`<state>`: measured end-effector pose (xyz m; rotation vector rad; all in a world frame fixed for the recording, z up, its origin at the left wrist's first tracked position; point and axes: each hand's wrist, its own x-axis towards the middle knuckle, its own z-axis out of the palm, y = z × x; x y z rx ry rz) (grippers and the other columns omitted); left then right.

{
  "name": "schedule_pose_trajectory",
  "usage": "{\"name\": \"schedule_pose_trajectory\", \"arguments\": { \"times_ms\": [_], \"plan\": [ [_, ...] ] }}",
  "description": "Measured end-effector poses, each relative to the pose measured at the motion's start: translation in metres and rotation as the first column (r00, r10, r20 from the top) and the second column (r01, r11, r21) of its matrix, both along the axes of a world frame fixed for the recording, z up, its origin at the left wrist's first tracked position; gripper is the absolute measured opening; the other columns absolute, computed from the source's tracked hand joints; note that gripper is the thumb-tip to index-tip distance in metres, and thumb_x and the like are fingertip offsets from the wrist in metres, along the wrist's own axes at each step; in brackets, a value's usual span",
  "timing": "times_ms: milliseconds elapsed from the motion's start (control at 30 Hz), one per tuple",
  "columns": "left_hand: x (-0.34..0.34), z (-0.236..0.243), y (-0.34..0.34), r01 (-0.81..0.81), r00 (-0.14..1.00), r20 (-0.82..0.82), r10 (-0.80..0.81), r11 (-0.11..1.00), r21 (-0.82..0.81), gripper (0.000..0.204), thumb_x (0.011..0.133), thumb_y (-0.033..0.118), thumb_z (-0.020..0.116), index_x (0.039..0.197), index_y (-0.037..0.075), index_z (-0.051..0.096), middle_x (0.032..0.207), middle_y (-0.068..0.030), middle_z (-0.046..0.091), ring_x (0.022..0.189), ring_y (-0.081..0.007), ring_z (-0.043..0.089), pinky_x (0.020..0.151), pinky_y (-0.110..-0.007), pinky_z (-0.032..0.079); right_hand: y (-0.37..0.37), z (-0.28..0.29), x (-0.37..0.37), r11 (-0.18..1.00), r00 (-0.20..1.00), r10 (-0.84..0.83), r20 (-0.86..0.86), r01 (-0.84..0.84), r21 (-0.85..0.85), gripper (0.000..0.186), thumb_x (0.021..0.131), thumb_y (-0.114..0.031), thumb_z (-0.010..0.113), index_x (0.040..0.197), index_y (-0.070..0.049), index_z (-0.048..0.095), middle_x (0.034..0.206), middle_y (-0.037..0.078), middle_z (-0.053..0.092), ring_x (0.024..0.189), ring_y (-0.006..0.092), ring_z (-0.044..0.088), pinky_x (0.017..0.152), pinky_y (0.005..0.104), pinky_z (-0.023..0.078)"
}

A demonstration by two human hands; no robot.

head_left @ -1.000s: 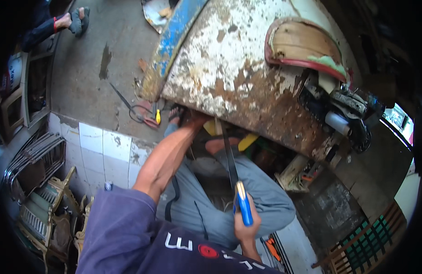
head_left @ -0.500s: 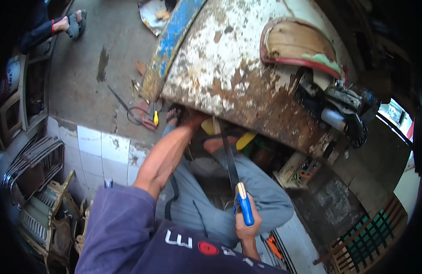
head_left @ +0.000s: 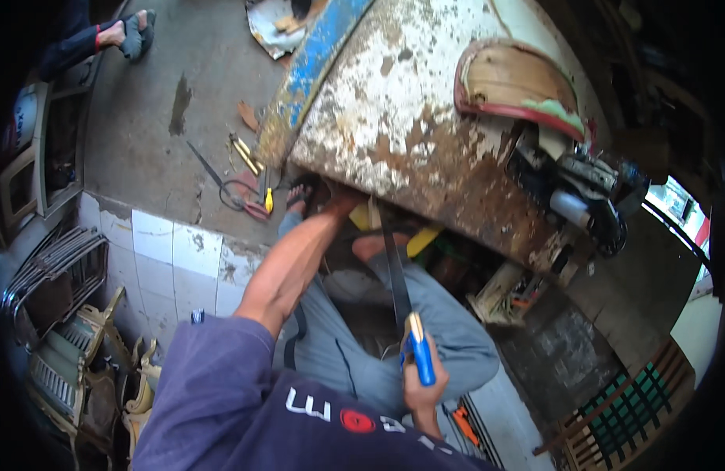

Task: The person cuts a wooden block with a hand saw and checks the cut wood.

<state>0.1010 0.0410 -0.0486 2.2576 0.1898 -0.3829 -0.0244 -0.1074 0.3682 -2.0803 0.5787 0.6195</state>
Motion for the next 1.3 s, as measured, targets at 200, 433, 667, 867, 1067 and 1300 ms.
{"name": "schedule_pose_trajectory", "arguments": {
  "times_ms": [200,433,667,867,1067,1300],
  "plan": [
    [0.025,0.009,-0.02,0.001,0.999,0.032,-0.001,1.0,-0.002,0.052,0.091,0.045,0.063,0.136,0.018,0.061,0.135,-0.0091,0.063,0.128,-0.031,0.056,0.109,-0.045,0.043,0.007,-0.205,0.129,0.983,0.981,0.149,0.121,-0.133,-0.13,0.043,0.086,-0.014,0.063,0.129,-0.005,0.064,0.065,0.008,0.057,0.061,0.0178,0.054,0.062,0.0366,0.047],
    [0.006,-0.007,-0.002,-0.053,0.997,0.062,0.049,0.997,0.061,0.052,0.091,0.045,0.063,0.136,0.018,0.061,0.135,-0.0095,0.063,0.127,-0.0313,0.056,0.109,-0.045,0.043,0.003,-0.051,0.013,0.988,0.988,0.136,0.079,-0.129,-0.084,0.054,0.082,0.001,0.053,0.136,0.006,0.058,0.127,0.018,0.068,0.115,0.0244,0.067,0.102,0.0334,0.048],
    [0.015,-0.003,-0.014,-0.036,0.997,0.075,0.032,0.998,0.059,0.052,0.091,0.045,0.062,0.135,0.018,0.062,0.135,-0.01,0.063,0.127,-0.0317,0.057,0.109,-0.045,0.043,0.018,-0.181,0.107,0.995,0.996,0.071,0.058,-0.067,-0.073,0.033,0.085,-0.008,0.059,0.117,0.0,0.067,0.081,0.015,0.071,0.077,0.023,0.071,0.073,0.0389,0.054],
    [0.013,-0.006,0.006,-0.023,0.999,0.048,0.02,0.997,0.077,0.052,0.091,0.045,0.062,0.135,0.018,0.062,0.135,-0.0104,0.063,0.127,-0.0321,0.057,0.108,-0.046,0.043,0.008,-0.078,0.048,0.994,0.988,0.107,0.108,-0.109,0.007,0.053,0.084,-0.001,0.056,0.137,0.002,0.058,0.115,0.018,0.069,0.102,0.0241,0.067,0.093,0.0343,0.049],
    [0.011,0.006,-0.013,-0.033,0.997,0.069,0.03,0.998,0.056,0.052,0.091,0.045,0.061,0.135,0.018,0.062,0.135,-0.0108,0.063,0.127,-0.0324,0.057,0.108,-0.046,0.043,-0.004,-0.098,0.039,0.993,0.97,0.111,0.215,-0.101,-0.057,0.048,0.086,-0.001,0.054,0.133,0.006,0.06,0.121,0.015,0.07,0.111,0.0198,0.066,0.098,0.0314,0.049],
    [0.003,-0.005,0.014,0.009,1.0,-0.028,-0.007,0.998,0.063,0.052,0.092,0.046,0.061,0.135,0.018,0.062,0.134,-0.0113,0.063,0.127,-0.0328,0.057,0.108,-0.046,0.043,0.022,-0.127,0.067,0.993,0.979,0.115,0.169,-0.112,-0.022,0.042,0.088,-0.005,0.06,0.13,0.002,0.063,0.116,0.017,0.071,0.104,0.0227,0.068,0.094,0.0342,0.05]
  ]
}}
